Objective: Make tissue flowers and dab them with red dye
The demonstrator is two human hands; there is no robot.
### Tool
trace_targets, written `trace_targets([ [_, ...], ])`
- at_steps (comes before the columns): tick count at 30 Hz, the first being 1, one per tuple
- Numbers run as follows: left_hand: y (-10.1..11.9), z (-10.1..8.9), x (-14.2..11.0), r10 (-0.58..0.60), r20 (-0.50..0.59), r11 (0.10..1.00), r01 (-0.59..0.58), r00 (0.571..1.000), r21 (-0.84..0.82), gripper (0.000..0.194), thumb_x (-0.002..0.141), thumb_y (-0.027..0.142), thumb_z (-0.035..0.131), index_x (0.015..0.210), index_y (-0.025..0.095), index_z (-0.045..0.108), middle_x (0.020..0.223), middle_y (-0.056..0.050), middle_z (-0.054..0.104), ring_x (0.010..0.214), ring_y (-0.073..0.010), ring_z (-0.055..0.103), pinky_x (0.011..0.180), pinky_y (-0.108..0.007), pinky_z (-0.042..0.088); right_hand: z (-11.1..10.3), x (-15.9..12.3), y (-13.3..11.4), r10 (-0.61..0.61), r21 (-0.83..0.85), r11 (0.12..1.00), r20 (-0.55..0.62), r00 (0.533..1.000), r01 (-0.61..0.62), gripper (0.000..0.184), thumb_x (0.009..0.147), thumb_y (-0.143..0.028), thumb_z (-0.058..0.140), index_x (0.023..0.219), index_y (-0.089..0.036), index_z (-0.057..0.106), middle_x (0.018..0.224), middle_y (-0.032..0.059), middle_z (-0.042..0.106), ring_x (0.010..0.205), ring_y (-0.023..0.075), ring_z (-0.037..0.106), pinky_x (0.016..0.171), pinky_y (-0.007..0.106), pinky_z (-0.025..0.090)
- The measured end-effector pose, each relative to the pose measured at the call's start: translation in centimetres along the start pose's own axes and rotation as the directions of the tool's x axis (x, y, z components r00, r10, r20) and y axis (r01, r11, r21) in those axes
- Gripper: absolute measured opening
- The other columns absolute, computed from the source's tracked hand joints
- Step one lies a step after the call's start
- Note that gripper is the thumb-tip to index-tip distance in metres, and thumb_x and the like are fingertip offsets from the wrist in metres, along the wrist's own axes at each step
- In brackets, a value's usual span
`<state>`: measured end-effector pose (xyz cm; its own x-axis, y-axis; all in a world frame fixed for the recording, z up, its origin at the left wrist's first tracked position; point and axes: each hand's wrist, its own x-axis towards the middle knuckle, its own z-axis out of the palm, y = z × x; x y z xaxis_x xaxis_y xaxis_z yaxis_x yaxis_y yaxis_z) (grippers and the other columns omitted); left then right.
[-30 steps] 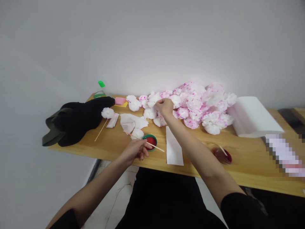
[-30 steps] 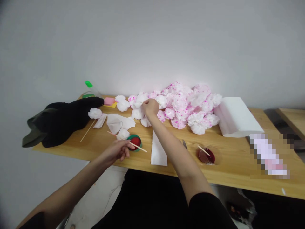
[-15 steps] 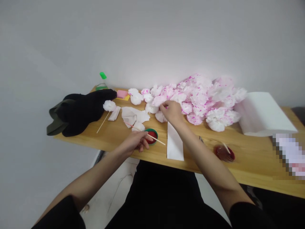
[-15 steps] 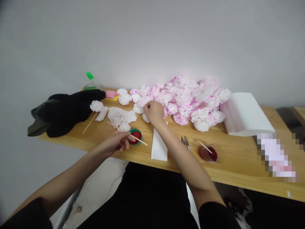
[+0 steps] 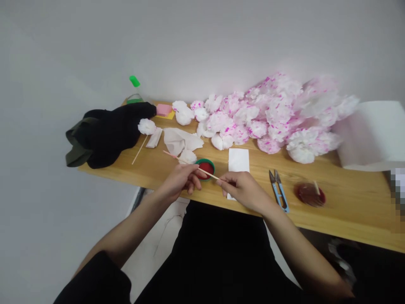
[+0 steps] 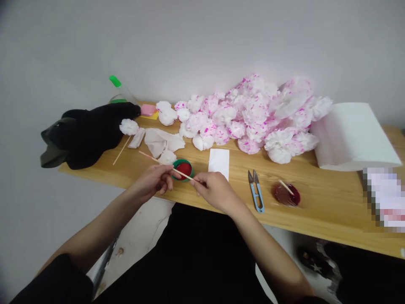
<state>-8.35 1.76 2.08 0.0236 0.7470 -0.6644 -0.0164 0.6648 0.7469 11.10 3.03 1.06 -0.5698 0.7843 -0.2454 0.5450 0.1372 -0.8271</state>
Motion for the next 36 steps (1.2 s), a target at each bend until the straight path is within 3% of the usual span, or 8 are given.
trace_targets([
  [9,-3.8,0.3,-1.7,0.082,0.173,0.986,-0.105,0.981,0.129,0.031,0.076,0.043,0.059,0.081,0.013,0.064,0.056,-0.001,0.066,0.036,-0.0069,0.052,0.039,-0.017,0.033,1.4,-2.1,1.9,0.043,0.198,0.980,-0.096,0.994,-0.023,0.038,0.088,-0.039,0.048,0.060,-0.016,0.058,0.052,-0.0024,0.054,0.046,0.0073,0.042,0.047,0.020,0.031],
  [14,-5.5,0.3,-2.9,0.265,0.102,0.871,-0.283,0.959,0.402,0.023,0.080,0.036,0.057,0.075,0.015,0.066,0.072,-0.003,0.069,0.050,-0.0082,0.056,0.049,-0.020,0.043,1.2,-4.0,2.9,0.068,0.178,0.984,-0.216,0.974,-0.029,0.033,0.090,-0.039,0.048,0.071,-0.016,0.063,0.056,-0.0014,0.058,0.047,0.0078,0.045,0.047,0.020,0.034],
  [16,-5.9,0.3,-3.1,0.431,0.084,0.708,-0.395,0.898,0.586,0.020,0.082,0.032,0.055,0.080,0.016,0.067,0.075,-0.003,0.069,0.057,-0.0110,0.059,0.052,-0.022,0.045,1.0,-5.2,3.2,0.052,0.113,0.993,-0.283,0.958,-0.020,0.033,0.090,-0.037,0.048,0.070,-0.016,0.062,0.058,-0.0008,0.058,0.051,0.0086,0.048,0.049,0.020,0.036],
  [19,-6.5,0.4,-2.8,0.669,0.170,0.348,-0.507,0.723,0.789,0.017,0.084,0.025,0.052,0.089,0.017,0.065,0.084,-0.005,0.068,0.065,-0.0134,0.061,0.058,-0.025,0.048,0.6,-7.4,3.3,0.025,0.012,1.000,-0.371,0.928,-0.022,0.029,0.090,-0.032,0.048,0.072,-0.016,0.063,0.059,-0.0005,0.059,0.054,0.0094,0.052,0.051,0.020,0.037],
  [23,-7.0,0.8,-1.9,0.757,0.332,0.035,-0.542,0.563,0.839,0.017,0.085,0.021,0.051,0.097,0.015,0.062,0.095,-0.009,0.067,0.086,-0.0204,0.063,0.073,-0.032,0.051,-0.3,-10.2,2.7,-0.032,-0.111,0.994,-0.421,0.907,-0.017,0.020,0.090,-0.026,0.049,0.082,-0.017,0.065,0.064,-0.0002,0.063,0.055,0.0092,0.055,0.052,0.020,0.039],
  [31,-6.7,1.1,-2.1,0.740,0.423,-0.160,-0.475,0.523,0.866,0.024,0.084,0.012,0.049,0.103,0.015,0.062,0.097,-0.010,0.067,0.087,-0.0233,0.060,0.072,-0.037,0.048,-1.1,-11.0,1.4,-0.158,-0.353,0.935,-0.382,0.911,0.014,0.018,0.090,-0.022,0.049,0.078,-0.017,0.061,0.064,-0.0008,0.063,0.055,0.0089,0.058,0.055,0.020,0.041],
  [33,-6.6,0.8,-2.5,0.744,0.459,-0.208,-0.484,0.486,0.850,0.028,0.082,0.007,0.046,0.102,0.017,0.063,0.099,-0.010,0.066,0.089,-0.0230,0.059,0.075,-0.037,0.047,-1.1,-10.5,1.2,-0.183,-0.398,0.917,-0.358,0.916,0.028,0.019,0.091,-0.023,0.048,0.078,-0.018,0.061,0.063,-0.0008,0.063,0.054,0.0094,0.058,0.053,0.021,0.041],
  [36,-6.3,0.6,-3.2,0.810,0.445,-0.249,-0.465,0.381,0.850,0.035,0.081,0.004,0.046,0.106,0.021,0.064,0.105,-0.010,0.064,0.097,-0.0224,0.057,0.081,-0.036,0.044,-1.2,-9.8,0.9,-0.224,-0.466,0.883,-0.316,0.922,0.055,0.019,0.091,-0.025,0.047,0.079,-0.018,0.061,0.061,-0.0009,0.062,0.051,0.0105,0.057,0.051,0.022,0.039],
])
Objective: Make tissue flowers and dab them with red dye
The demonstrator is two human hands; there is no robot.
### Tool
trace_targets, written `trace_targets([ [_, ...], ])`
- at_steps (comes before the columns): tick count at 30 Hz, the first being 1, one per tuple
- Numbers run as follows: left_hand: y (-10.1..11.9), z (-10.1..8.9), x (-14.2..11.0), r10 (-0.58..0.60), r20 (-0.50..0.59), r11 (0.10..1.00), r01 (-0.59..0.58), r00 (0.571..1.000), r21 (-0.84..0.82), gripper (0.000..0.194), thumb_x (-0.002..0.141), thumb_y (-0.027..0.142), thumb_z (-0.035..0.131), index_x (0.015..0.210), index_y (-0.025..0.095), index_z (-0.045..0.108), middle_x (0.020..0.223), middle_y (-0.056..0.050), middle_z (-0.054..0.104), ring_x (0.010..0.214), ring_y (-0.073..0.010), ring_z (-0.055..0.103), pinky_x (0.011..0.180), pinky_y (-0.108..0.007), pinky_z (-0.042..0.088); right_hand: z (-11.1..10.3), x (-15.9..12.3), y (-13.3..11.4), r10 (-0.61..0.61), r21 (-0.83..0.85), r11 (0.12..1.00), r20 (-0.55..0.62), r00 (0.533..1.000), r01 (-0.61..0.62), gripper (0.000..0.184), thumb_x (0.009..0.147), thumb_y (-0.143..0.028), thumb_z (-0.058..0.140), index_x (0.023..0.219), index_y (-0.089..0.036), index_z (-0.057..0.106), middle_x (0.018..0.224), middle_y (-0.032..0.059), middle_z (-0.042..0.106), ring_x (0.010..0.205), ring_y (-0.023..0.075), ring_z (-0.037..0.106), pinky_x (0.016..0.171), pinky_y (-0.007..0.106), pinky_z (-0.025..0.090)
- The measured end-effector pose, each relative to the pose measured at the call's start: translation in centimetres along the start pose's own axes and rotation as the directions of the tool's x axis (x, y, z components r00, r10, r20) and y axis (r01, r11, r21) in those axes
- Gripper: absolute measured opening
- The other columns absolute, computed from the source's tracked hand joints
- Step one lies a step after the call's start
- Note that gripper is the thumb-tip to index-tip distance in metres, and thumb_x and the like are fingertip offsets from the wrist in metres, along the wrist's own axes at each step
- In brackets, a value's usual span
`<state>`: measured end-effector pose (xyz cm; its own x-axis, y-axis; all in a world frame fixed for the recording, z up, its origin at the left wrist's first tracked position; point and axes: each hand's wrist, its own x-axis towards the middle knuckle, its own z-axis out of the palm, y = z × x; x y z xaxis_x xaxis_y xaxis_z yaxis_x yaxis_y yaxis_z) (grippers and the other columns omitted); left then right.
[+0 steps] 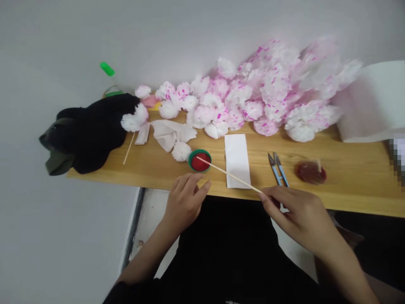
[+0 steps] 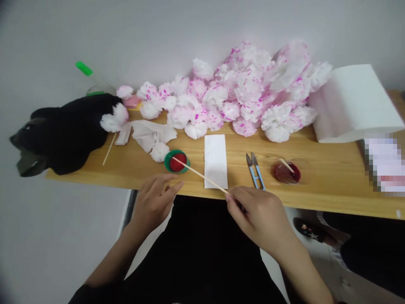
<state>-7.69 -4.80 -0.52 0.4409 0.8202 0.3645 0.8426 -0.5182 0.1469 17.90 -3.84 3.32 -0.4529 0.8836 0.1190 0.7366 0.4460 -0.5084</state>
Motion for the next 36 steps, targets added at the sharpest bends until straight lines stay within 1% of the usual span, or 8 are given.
trace_targets([
  [7,0.7,-1.3,0.3,-0.099,-0.158,0.995,0.095,0.982,-0.032,0.050,0.078,0.023,0.062,0.123,0.043,0.054,0.142,-0.002,0.042,0.132,-0.0304,0.037,0.103,-0.043,0.027,0.5,1.3,-0.5,-0.094,-0.093,0.992,-0.057,0.994,0.089,0.023,0.091,-0.031,0.046,0.079,-0.020,0.061,0.061,0.0010,0.065,0.043,0.0116,0.054,0.047,0.026,0.037],
  [10,0.1,-1.1,0.0,-0.119,-0.206,0.992,0.124,0.971,0.009,0.057,0.077,0.023,0.066,0.128,0.040,0.048,0.146,-0.005,0.036,0.133,-0.0315,0.035,0.104,-0.044,0.029,0.9,1.6,-0.7,-0.128,-0.139,0.983,-0.068,0.989,0.118,0.023,0.092,-0.031,0.045,0.079,-0.020,0.061,0.063,0.0016,0.067,0.046,0.0126,0.056,0.049,0.027,0.038],
  [13,-1.2,-0.1,-0.3,-0.277,-0.263,0.960,0.252,0.924,-0.123,0.072,0.074,0.028,0.070,0.137,0.029,0.035,0.139,-0.014,0.041,0.128,-0.0314,0.041,0.100,-0.046,0.036,1.1,1.9,-1.0,-0.152,-0.205,0.970,-0.084,0.985,0.132,0.022,0.092,-0.030,0.045,0.082,-0.019,0.062,0.066,0.0019,0.068,0.050,0.0139,0.059,0.052,0.028,0.039],
  [16,-2.5,1.6,-0.1,-0.477,-0.132,0.827,0.393,0.869,-0.403,0.085,0.069,0.034,0.075,0.139,0.020,0.027,0.131,-0.018,0.047,0.122,-0.0304,0.048,0.096,-0.046,0.043,1.2,2.4,-1.9,-0.185,-0.261,0.954,-0.121,0.975,0.148,0.021,0.092,-0.029,0.046,0.088,-0.018,0.064,0.062,0.0014,0.067,0.050,0.0139,0.058,0.053,0.028,0.038],
  [20,-3.0,3.5,0.8,-0.526,0.008,0.680,0.426,0.850,-0.596,0.096,0.064,0.034,0.078,0.141,0.021,0.021,0.134,-0.018,0.045,0.123,-0.0290,0.048,0.100,-0.046,0.042,1.4,3.3,-3.6,-0.210,-0.292,0.944,-0.164,0.964,0.156,0.023,0.092,-0.027,0.046,0.089,-0.018,0.067,0.060,0.0020,0.067,0.051,0.0129,0.059,0.052,0.028,0.037],
  [24,-2.6,4.8,1.6,-0.558,0.014,0.625,0.432,0.830,-0.650,0.094,0.064,0.033,0.077,0.140,0.020,0.024,0.130,-0.017,0.048,0.120,-0.0285,0.050,0.101,-0.046,0.042,2.4,3.5,-4.6,-0.198,-0.213,0.966,-0.227,0.954,0.150,0.024,0.092,-0.024,0.046,0.099,-0.015,0.067,0.061,0.0010,0.067,0.053,0.0125,0.060,0.052,0.027,0.038],
  [28,-2.6,6.1,1.8,-0.649,0.061,0.517,0.499,0.758,-0.696,0.097,0.061,0.033,0.078,0.140,0.020,0.024,0.130,-0.016,0.046,0.117,-0.0288,0.052,0.099,-0.045,0.044,3.9,3.4,-4.3,-0.242,-0.119,0.969,-0.278,0.930,0.216,0.028,0.094,-0.028,0.043,0.105,-0.015,0.065,0.064,0.0003,0.067,0.055,0.0113,0.059,0.051,0.027,0.039],
  [36,-1.9,6.8,2.4,-0.702,-0.005,0.534,0.521,0.713,-0.666,0.093,0.056,0.035,0.080,0.135,0.020,0.033,0.125,-0.013,0.050,0.111,-0.0289,0.056,0.096,-0.044,0.047,5.6,2.8,-3.4,-0.165,0.011,0.986,-0.126,0.978,0.168,0.040,0.096,-0.043,0.035,0.119,-0.020,0.057,0.075,0.0003,0.070,0.060,0.0119,0.061,0.049,0.026,0.035],
])
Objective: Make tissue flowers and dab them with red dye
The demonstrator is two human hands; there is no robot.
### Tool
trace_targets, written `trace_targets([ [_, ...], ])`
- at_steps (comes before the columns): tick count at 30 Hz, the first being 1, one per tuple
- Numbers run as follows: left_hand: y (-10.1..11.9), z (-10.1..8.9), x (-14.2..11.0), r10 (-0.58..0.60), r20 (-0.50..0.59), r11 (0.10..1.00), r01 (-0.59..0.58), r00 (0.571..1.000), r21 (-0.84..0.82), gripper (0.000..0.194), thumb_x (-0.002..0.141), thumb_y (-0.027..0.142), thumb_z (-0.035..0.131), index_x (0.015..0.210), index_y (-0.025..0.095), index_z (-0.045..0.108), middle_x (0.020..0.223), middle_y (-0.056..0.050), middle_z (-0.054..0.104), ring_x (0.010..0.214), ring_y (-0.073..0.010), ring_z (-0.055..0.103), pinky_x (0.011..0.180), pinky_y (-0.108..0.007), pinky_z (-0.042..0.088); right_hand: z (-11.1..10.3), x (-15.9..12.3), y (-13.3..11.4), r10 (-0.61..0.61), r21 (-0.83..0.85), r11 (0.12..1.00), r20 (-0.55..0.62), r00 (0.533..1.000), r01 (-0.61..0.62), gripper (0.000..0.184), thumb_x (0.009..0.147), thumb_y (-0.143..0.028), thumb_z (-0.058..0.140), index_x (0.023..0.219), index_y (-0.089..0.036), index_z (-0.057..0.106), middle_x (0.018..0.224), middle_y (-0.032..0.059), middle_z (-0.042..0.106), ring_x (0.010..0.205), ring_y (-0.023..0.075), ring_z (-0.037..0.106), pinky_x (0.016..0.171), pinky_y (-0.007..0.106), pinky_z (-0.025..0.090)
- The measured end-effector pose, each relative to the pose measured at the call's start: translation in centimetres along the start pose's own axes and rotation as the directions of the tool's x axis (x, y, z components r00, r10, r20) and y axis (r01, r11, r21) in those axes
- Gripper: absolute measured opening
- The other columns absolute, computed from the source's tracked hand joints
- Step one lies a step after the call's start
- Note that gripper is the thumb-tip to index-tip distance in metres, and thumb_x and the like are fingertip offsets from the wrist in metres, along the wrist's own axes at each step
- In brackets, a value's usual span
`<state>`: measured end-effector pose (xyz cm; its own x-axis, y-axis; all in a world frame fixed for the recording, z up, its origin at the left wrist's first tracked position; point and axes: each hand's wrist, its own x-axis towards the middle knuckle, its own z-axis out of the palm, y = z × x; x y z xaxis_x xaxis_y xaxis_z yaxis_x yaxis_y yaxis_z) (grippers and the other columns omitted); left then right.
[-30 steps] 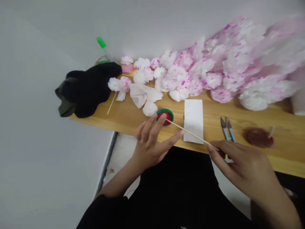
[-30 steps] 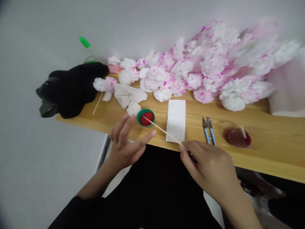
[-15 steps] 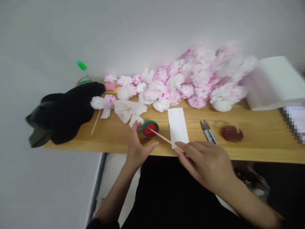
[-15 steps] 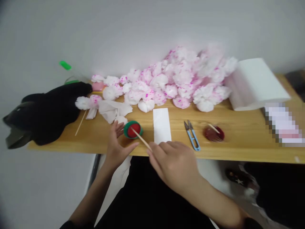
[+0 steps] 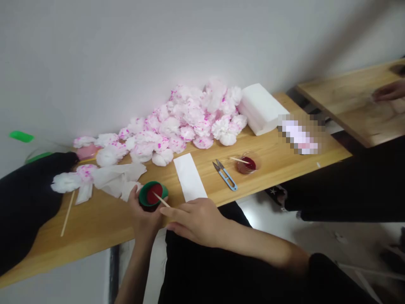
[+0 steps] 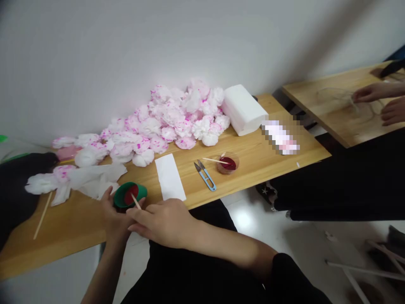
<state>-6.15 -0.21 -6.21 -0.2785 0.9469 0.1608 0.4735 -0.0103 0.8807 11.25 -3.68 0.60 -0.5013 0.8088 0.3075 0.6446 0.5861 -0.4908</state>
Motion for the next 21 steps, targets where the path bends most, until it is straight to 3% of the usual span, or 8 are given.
trace_targets([
  [7,2.1,0.4,-0.2,-0.050,-0.047,0.999,0.051,0.998,0.011,0.091,0.055,0.032,0.081,0.133,0.018,0.036,0.126,-0.015,0.050,0.112,-0.0306,0.056,0.096,-0.047,0.047,-0.8,-0.7,-0.1,0.089,0.092,0.990,0.180,0.980,-0.107,0.063,0.086,-0.053,0.051,0.139,-0.022,0.036,0.089,0.0029,0.071,0.068,0.0174,0.064,0.051,0.027,0.039],
  [10,2.9,0.4,0.2,-0.010,-0.015,1.000,0.011,1.000,0.028,0.096,0.050,0.031,0.083,0.133,0.019,0.037,0.124,-0.014,0.051,0.113,-0.0305,0.055,0.099,-0.050,0.044,-2.7,-4.0,1.8,0.100,0.124,0.988,-0.076,0.992,-0.090,0.056,0.086,-0.045,0.055,0.135,-0.022,0.040,0.081,0.0010,0.070,0.066,0.0155,0.063,0.058,0.026,0.045],
  [12,3.4,0.7,0.4,0.038,0.030,0.999,-0.039,0.999,0.028,0.096,0.050,0.031,0.083,0.133,0.019,0.037,0.125,-0.014,0.049,0.115,-0.0309,0.053,0.100,-0.049,0.043,-4.3,-7.0,4.0,0.274,0.152,0.961,-0.411,0.870,-0.231,0.046,0.086,-0.035,0.057,0.129,-0.025,0.044,0.081,0.0008,0.067,0.067,0.0134,0.062,0.064,0.025,0.048],
  [13,3.7,1.1,0.5,0.060,0.054,0.998,-0.062,0.997,0.021,0.095,0.051,0.031,0.083,0.133,0.020,0.037,0.126,-0.014,0.048,0.117,-0.0309,0.052,0.100,-0.049,0.043,-5.0,-8.4,5.4,0.391,0.176,0.918,-0.562,0.729,-0.356,0.049,0.084,-0.033,0.060,0.129,-0.025,0.042,0.082,0.0018,0.066,0.070,0.0145,0.062,0.067,0.028,0.049],
  [14,4.0,1.5,0.5,0.084,0.079,0.996,-0.085,0.993,0.011,0.093,0.052,0.031,0.082,0.133,0.021,0.038,0.128,-0.013,0.047,0.118,-0.0306,0.051,0.100,-0.048,0.044,-5.6,-9.6,7.0,0.461,0.205,0.871,-0.656,0.597,-0.446,0.058,0.080,-0.035,0.065,0.131,-0.024,0.039,0.089,0.0048,0.064,0.077,0.0173,0.062,0.070,0.031,0.051],
  [15,4.3,2.0,0.6,0.106,0.112,0.994,-0.107,0.988,0.000,0.092,0.053,0.031,0.082,0.133,0.022,0.038,0.128,-0.012,0.047,0.118,-0.0302,0.051,0.100,-0.047,0.044,-6.0,-10.6,8.6,0.517,0.220,0.830,-0.650,0.557,-0.513,0.071,0.073,-0.039,0.071,0.133,-0.022,0.036,0.102,0.0094,0.062,0.091,0.0218,0.061,0.077,0.037,0.051],
  [17,4.9,3.3,0.5,0.152,0.185,0.988,-0.150,0.971,-0.029,0.090,0.054,0.029,0.082,0.133,0.024,0.039,0.126,-0.011,0.049,0.117,-0.0288,0.052,0.099,-0.045,0.045,-6.4,-11.8,11.5,0.608,0.257,0.780,-0.527,0.593,-0.571,0.094,0.061,-0.047,0.078,0.137,-0.019,0.031,0.121,0.0165,0.054,0.112,0.0296,0.054,0.090,0.046,0.047],
  [21,5.9,6.3,0.2,0.205,0.319,0.978,-0.185,0.925,-0.091,0.091,0.057,0.028,0.082,0.135,0.025,0.035,0.122,-0.010,0.053,0.114,-0.0266,0.055,0.099,-0.043,0.046,-5.7,-11.4,15.1,0.658,0.373,0.746,-0.279,0.700,-0.552,0.103,0.058,-0.043,0.080,0.141,-0.019,0.023,0.132,0.0183,0.048,0.124,0.0303,0.047,0.103,0.050,0.038],
])
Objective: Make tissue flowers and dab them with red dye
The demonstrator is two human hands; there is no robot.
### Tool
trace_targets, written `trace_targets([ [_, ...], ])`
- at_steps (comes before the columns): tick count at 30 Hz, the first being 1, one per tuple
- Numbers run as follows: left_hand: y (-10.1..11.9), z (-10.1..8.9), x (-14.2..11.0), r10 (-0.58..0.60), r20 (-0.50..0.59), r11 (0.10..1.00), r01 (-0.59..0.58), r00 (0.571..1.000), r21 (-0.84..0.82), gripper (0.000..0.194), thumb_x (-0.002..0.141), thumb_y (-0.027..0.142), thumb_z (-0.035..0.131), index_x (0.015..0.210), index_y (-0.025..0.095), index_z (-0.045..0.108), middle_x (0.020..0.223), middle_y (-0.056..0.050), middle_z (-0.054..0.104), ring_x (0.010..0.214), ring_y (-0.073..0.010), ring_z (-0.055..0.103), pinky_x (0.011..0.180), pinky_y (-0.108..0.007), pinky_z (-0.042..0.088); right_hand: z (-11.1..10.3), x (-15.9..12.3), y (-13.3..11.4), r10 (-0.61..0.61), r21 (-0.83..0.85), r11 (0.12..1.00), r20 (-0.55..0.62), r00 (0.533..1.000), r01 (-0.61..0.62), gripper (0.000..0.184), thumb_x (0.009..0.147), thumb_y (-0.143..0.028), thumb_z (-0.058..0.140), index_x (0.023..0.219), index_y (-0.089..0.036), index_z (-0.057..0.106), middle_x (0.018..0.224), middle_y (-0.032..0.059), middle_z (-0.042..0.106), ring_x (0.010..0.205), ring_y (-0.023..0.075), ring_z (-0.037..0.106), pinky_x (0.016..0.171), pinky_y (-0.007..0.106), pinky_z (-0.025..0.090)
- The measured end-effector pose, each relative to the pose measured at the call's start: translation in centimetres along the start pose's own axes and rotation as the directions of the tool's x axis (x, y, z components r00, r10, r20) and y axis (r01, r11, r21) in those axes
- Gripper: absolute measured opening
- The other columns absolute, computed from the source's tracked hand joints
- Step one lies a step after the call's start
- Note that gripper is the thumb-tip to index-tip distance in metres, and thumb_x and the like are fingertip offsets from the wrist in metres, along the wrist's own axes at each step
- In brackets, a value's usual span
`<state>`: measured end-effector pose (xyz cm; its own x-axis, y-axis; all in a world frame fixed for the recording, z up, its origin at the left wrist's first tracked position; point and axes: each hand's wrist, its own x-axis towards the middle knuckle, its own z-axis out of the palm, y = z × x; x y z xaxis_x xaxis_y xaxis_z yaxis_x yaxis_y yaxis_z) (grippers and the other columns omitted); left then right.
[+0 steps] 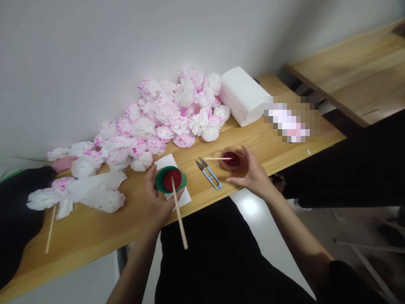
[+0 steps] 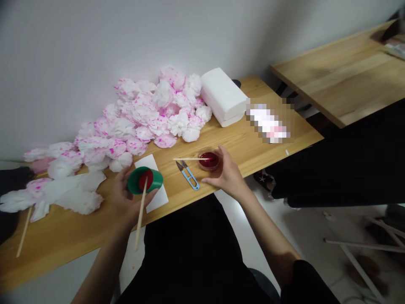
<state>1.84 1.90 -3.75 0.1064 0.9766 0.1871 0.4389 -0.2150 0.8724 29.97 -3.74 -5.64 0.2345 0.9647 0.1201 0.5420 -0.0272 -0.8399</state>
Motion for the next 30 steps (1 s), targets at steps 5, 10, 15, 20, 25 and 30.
trace_targets([
  [5,1.6,2.3,0.6,0.032,0.114,0.999,-0.028,0.993,-0.039,0.092,0.061,0.031,0.079,0.138,0.025,0.028,0.124,-0.011,0.052,0.113,-0.0249,0.056,0.097,-0.041,0.047,1.7,1.3,0.5,0.015,0.092,0.996,-0.001,1.000,-0.015,0.092,0.066,-0.035,0.075,0.139,-0.018,0.022,0.131,0.0187,0.050,0.121,0.0273,0.051,0.102,0.048,0.039],
  [10,2.7,3.2,0.8,0.074,0.164,0.997,-0.069,0.984,-0.035,0.092,0.063,0.029,0.077,0.139,0.023,0.027,0.126,-0.012,0.052,0.115,-0.0255,0.054,0.099,-0.042,0.044,2.4,1.2,1.5,-0.009,0.136,0.990,-0.120,0.993,0.025,0.081,0.069,-0.031,0.072,0.136,-0.020,0.027,0.129,0.0171,0.052,0.118,0.0256,0.053,0.101,0.047,0.040],
  [15,2.8,3.7,0.9,0.096,0.181,0.995,-0.093,0.979,-0.025,0.091,0.063,0.020,0.074,0.140,0.022,0.027,0.127,-0.011,0.053,0.118,-0.0251,0.053,0.102,-0.041,0.042,2.9,0.9,2.2,-0.014,0.111,0.993,-0.272,0.962,0.046,0.084,0.067,-0.030,0.076,0.136,-0.025,0.029,0.127,0.0124,0.053,0.117,0.0252,0.053,0.099,0.049,0.042],
  [20,2.9,4.3,1.1,0.134,0.200,0.990,-0.119,0.971,-0.081,0.090,0.064,0.017,0.074,0.140,0.023,0.027,0.129,-0.011,0.052,0.121,-0.0251,0.051,0.103,-0.040,0.042,3.2,0.9,2.2,-0.038,0.095,0.993,-0.340,0.940,0.074,0.084,0.065,-0.029,0.077,0.136,-0.025,0.031,0.125,0.0122,0.053,0.114,0.0258,0.055,0.098,0.050,0.044],
  [25,2.8,4.6,1.2,0.124,0.212,0.990,-0.106,0.969,-0.094,0.092,0.064,0.024,0.077,0.141,0.023,0.026,0.131,-0.012,0.051,0.122,-0.0270,0.050,0.103,-0.042,0.042,3.2,0.6,1.8,-0.068,0.043,0.995,-0.366,0.928,0.090,0.084,0.067,-0.029,0.076,0.137,-0.024,0.030,0.126,0.0136,0.053,0.116,0.0276,0.054,0.098,0.050,0.043],
  [30,2.9,4.8,1.2,0.117,0.214,0.990,-0.097,0.970,-0.100,0.093,0.063,0.026,0.078,0.141,0.022,0.027,0.131,-0.012,0.052,0.122,-0.0270,0.051,0.103,-0.042,0.042,3.3,0.4,1.6,-0.065,0.056,0.994,-0.389,0.919,0.094,0.082,0.067,-0.029,0.076,0.136,-0.024,0.032,0.129,0.0144,0.052,0.117,0.0278,0.053,0.099,0.050,0.044],
])
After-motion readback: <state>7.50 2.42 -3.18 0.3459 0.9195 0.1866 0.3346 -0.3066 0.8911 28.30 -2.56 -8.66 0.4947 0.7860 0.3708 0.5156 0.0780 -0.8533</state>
